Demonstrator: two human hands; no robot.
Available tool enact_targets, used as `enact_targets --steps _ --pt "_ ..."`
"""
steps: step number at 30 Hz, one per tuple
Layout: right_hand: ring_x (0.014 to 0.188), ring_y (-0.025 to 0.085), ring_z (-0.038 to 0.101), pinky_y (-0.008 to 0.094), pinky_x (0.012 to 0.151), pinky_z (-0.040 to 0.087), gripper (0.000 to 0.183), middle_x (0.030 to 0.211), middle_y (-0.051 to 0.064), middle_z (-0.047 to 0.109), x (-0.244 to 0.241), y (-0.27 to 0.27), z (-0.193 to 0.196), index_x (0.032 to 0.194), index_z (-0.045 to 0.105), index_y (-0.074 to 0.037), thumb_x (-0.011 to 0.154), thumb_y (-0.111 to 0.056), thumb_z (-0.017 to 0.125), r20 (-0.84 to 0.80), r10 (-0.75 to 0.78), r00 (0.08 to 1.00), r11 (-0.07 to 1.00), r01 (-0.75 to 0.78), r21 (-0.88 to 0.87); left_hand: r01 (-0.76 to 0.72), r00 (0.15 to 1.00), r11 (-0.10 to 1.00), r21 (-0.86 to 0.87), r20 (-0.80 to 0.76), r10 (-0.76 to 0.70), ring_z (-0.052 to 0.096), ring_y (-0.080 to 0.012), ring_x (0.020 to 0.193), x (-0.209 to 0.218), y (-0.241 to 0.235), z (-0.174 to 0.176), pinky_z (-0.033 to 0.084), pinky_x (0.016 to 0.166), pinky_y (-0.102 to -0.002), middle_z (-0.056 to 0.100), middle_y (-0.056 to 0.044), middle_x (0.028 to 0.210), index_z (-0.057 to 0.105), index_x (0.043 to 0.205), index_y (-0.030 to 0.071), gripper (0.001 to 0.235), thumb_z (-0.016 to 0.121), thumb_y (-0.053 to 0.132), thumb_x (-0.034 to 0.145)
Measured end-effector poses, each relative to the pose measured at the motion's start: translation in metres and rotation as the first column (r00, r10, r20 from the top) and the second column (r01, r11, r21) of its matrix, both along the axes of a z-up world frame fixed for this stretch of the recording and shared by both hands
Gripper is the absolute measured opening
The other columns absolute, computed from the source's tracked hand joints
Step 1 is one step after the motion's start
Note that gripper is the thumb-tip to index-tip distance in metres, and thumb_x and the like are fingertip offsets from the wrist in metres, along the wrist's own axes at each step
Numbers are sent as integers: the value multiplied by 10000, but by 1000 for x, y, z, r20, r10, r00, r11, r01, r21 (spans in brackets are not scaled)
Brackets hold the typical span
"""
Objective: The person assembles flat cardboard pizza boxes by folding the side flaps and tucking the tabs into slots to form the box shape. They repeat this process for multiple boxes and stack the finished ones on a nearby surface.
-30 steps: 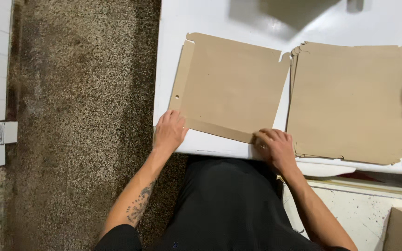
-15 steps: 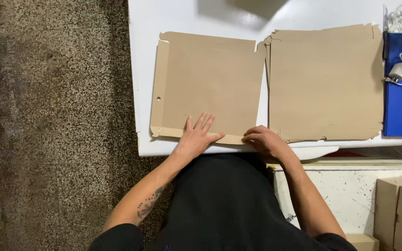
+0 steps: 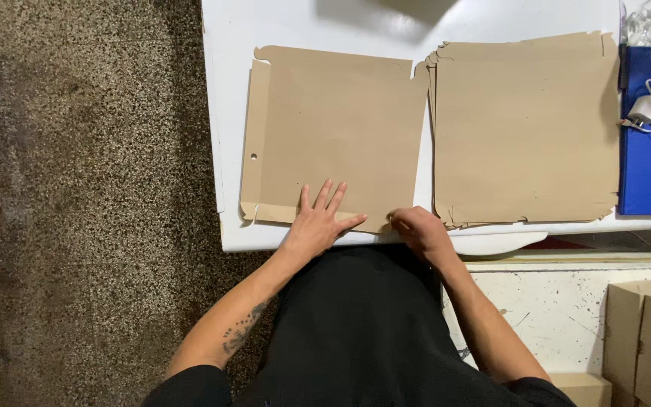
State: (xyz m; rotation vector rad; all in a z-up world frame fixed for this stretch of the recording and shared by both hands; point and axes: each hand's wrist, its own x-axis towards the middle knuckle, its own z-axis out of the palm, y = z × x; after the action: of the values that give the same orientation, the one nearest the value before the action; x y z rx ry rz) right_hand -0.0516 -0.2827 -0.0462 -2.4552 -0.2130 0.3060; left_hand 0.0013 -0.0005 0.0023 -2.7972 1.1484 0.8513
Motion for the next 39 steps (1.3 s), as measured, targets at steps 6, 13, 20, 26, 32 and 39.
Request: enact_targets --steps 6,13,20,26,32,39 --pt "1016 175 598 325 832 498 312 1328 -61 631 -11 -5 -8 1258 675 -346 959 -274 624 177 383 907 890 -310 -334 -7 995 997 -74 95 14 142 -493 1553 -5 3 -21 174 1117 -812 210 -217 1686 354 1520 533 571 571 456 997" --pt "1066 170 557 321 842 432 292 1367 -85 582 -5 -4 10 1259 665 -385 977 -327 615 151 450 880 825 -345 -448 27 958 969 -246 283 45 334 -478 1478 -8 15 -59 290 1071 -811 441 -195 1557 474 1471 412 659 726 492 867" --pt "1089 150 536 348 920 422 420 1367 -111 572 -13 2 9 1413 537 -405 994 -382 540 152 507 849 754 -351 -555 178 833 868 -463 540 118 600 -346 1233 -13 19 -121 494 951 -618 663 -60 1184 660 1024 265 163 677 378 908" --pt "1026 180 578 347 875 445 522 1308 -16 568 -10 19 6 1500 479 -311 986 -304 570 185 427 885 851 -323 -415 221 766 848 -482 624 155 655 -225 982 -4 27 -128 525 918 -476 643 15 906 630 900 249 44 613 276 931" --pt "1109 165 585 352 922 458 349 1331 -69 587 -3 7 -8 1280 641 -360 933 -328 659 145 333 932 909 -276 -311 131 736 878 -461 638 226 665 -226 852 15 48 -56 463 1000 -599 647 -17 775 637 790 208 69 664 213 852" --pt "1590 233 236 577 1288 139 692 1669 -39 365 21 23 -13 1565 366 -447 925 -549 608 96 292 952 809 -193 -556 4 719 895 -446 623 308 669 -197 1052 36 108 -26 395 1125 -594 737 11 902 703 764 214 96 715 168 848"
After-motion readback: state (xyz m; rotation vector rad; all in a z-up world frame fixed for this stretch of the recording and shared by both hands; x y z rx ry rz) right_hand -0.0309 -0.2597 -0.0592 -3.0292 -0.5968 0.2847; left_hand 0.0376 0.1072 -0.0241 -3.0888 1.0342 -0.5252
